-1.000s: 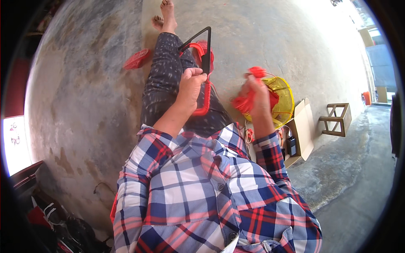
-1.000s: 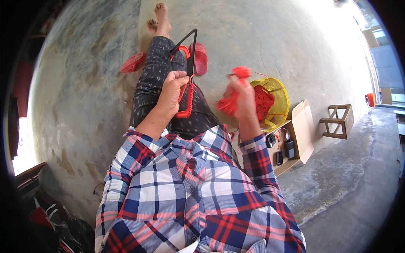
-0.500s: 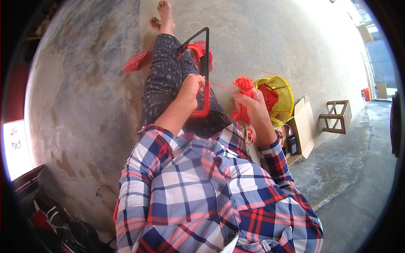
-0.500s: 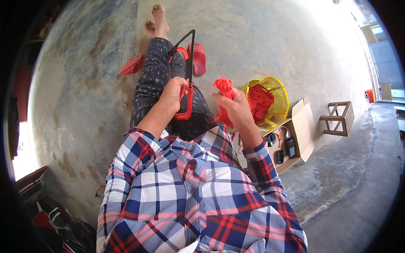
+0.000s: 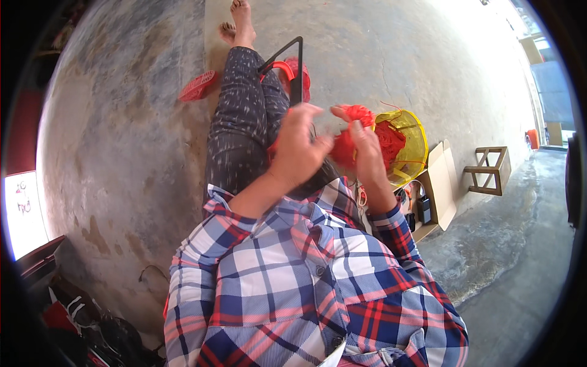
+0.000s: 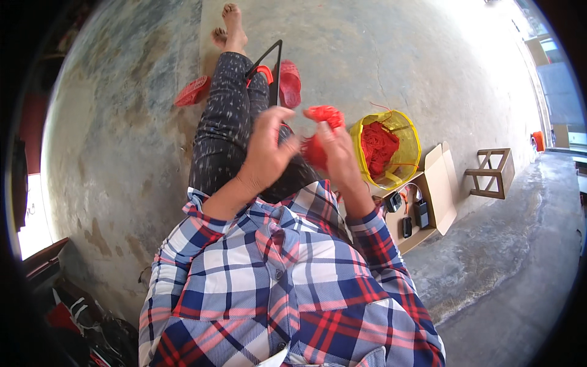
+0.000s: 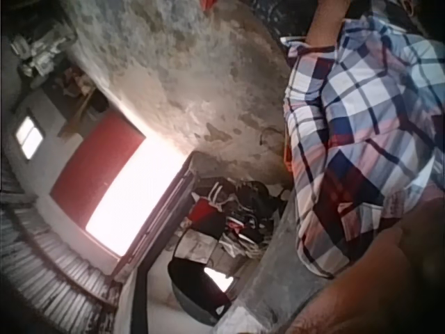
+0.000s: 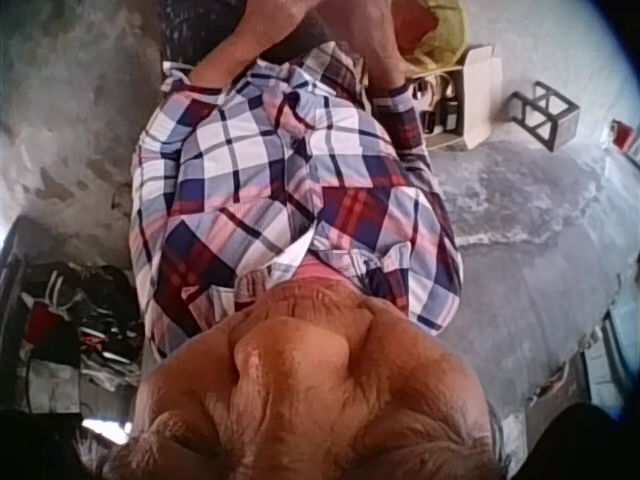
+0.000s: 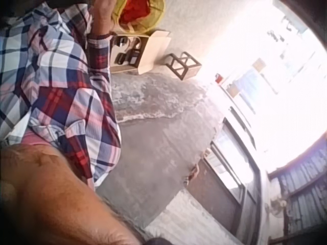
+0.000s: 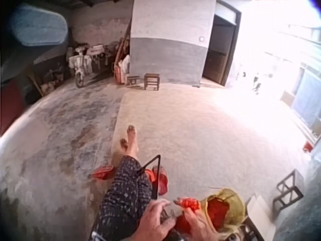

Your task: Tying red cord or netting around a square plastic frame.

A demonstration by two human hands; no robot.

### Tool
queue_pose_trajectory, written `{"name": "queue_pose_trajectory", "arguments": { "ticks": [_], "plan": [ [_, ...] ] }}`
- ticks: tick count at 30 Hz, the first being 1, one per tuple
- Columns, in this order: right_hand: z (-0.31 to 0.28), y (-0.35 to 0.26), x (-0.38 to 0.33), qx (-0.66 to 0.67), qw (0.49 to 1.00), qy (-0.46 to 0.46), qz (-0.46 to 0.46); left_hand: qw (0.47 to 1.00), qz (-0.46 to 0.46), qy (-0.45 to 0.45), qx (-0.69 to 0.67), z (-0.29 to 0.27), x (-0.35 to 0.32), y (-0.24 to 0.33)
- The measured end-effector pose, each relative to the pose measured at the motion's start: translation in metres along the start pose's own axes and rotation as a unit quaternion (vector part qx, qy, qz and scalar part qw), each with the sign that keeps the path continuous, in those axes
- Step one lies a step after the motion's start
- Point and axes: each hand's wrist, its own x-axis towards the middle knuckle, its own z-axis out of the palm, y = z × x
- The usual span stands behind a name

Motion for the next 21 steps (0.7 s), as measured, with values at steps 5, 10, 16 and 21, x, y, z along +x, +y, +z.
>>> {"name": "queue_pose_trajectory", "arguments": {
  "ticks": [5,10,16,21],
  "plan": [
    [0.027,-0.009,-0.005,0.156,0.983,-0.101,-0.003,0.893,-0.209,-0.156,-0.367,-0.007,0.005,0.033],
    [0.033,-0.006,-0.023,0.284,0.924,-0.232,0.107,0.771,-0.301,0.031,-0.560,-0.052,0.055,0.033],
    [0.007,-0.003,-0.012,0.375,0.919,-0.082,0.089,0.854,-0.219,0.306,-0.359,-0.121,0.093,-0.028],
    [-0.009,0.028,0.041,0.268,0.954,0.005,0.134,0.970,0.047,-0.212,0.112,-0.088,0.033,-0.050]
  ]
}}
